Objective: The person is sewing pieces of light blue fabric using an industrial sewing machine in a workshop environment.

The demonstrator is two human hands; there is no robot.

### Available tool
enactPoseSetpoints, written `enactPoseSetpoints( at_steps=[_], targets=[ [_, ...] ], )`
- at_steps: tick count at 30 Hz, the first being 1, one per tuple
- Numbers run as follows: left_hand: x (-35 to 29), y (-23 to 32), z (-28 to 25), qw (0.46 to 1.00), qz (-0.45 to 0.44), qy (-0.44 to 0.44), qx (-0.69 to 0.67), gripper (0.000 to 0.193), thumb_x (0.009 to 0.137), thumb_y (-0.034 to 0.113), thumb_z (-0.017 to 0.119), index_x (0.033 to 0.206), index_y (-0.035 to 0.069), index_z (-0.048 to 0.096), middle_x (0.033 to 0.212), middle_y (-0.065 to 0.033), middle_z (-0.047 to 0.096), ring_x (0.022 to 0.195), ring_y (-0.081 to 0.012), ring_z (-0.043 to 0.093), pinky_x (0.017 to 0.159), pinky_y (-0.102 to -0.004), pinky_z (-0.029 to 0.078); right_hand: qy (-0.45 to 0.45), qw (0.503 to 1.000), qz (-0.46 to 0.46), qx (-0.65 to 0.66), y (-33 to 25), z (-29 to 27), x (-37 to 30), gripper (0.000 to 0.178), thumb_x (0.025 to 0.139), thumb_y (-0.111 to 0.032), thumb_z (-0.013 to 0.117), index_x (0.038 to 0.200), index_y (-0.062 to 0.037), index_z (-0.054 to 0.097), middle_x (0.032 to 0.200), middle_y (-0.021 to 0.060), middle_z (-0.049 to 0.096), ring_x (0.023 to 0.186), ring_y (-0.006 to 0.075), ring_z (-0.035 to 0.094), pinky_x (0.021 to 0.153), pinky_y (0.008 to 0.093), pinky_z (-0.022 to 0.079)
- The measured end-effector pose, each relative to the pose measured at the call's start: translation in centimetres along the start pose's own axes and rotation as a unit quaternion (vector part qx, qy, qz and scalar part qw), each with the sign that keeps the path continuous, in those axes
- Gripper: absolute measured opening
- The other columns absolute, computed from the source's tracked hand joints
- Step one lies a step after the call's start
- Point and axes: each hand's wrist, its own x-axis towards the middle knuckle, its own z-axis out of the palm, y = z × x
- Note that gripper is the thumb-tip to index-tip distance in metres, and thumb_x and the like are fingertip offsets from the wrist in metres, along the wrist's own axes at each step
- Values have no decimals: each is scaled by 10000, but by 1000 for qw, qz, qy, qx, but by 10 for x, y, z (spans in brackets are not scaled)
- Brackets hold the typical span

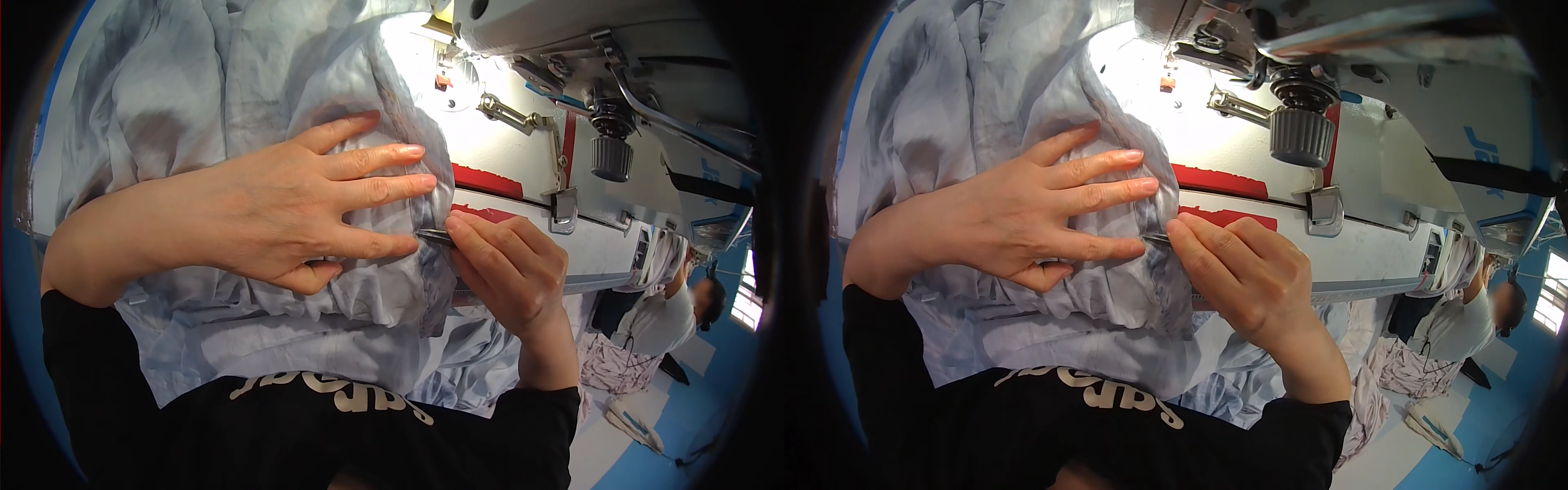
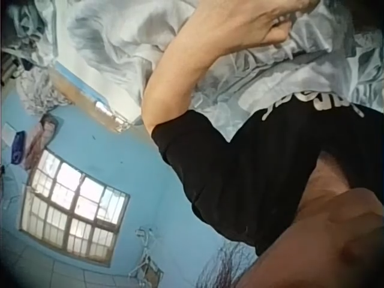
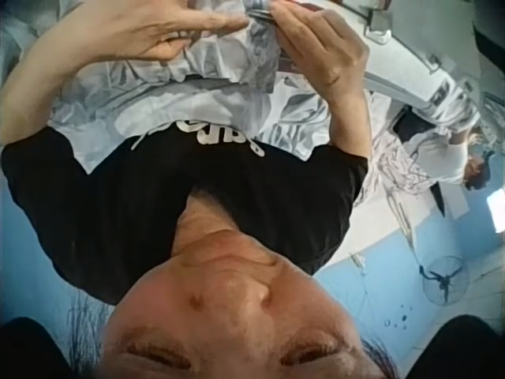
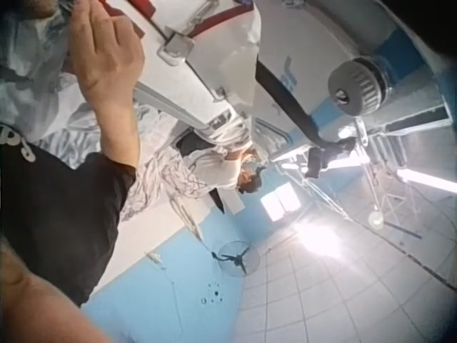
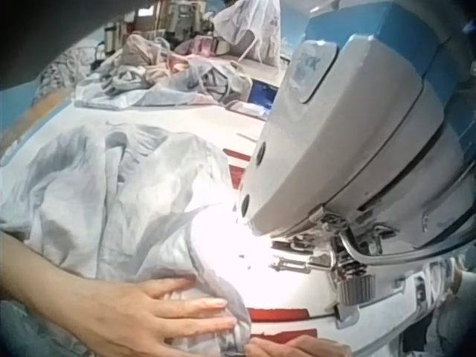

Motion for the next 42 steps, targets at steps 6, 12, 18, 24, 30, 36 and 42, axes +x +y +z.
enactPoseSetpoints(
  at_steps=[6,12,18,24,30,36,42],
  targets=[
    [0,0,0,1000,0,2,-5,558,723,243,597,1278,289,565,1512,-113,371,1404,-327,340,1103,-618,272,-6,1000,-12,2,2,-2,2,396,647,3,776,1032,-19,689,939,85,715,719,194,651,624,272,531],
    [0,0,0,1000,-2,-1,2,550,732,244,599,1279,295,564,1518,-113,363,1405,-326,338,1106,-617,272,-13,1000,-15,-3,1,-2,3,388,647,2,773,1025,-16,690,935,89,715,715,190,653,616,271,532],
    [0,0,-1,1000,-1,-4,2,560,729,249,603,1286,300,558,1519,-113,362,1404,-327,339,1105,-615,275,7,1000,-12,-17,3,2,-2,385,670,-76,699,1055,-63,689,974,29,696,713,141,621,606,243,513],
    [-1,0,0,1000,-1,-6,4,578,728,258,599,1301,303,545,1519,-114,362,1405,-327,339,1104,-616,273,-13,1000,0,6,-1,-4,4,401,634,5,775,1025,-15,689,932,92,719,728,199,668,629,274,540],
    [0,0,0,1000,-2,-8,4,567,734,256,596,1297,298,547,1518,-116,362,1405,-326,339,1107,-618,269,-9,1000,-4,-5,0,-1,3,395,638,-1,778,1022,-19,689,931,87,718,727,196,666,626,273,540],
    [-1,1,-1,1000,-2,-5,5,551,742,257,599,1289,293,550,1518,-116,362,1406,-326,338,1112,-613,267,-5,1000,-28,-7,3,0,7,396,641,-13,784,1026,-28,688,924,77,706,720,197,663,618,278,542],
    [0,1,-2,1000,-1,-12,6,564,728,257,615,1287,290,551,1519,-115,361,1406,-324,337,1109,-611,274,2,998,1,62,8,6,6,429,638,-20,785,1054,-67,687,908,47,654,730,198,655,605,293,538]
  ],
)
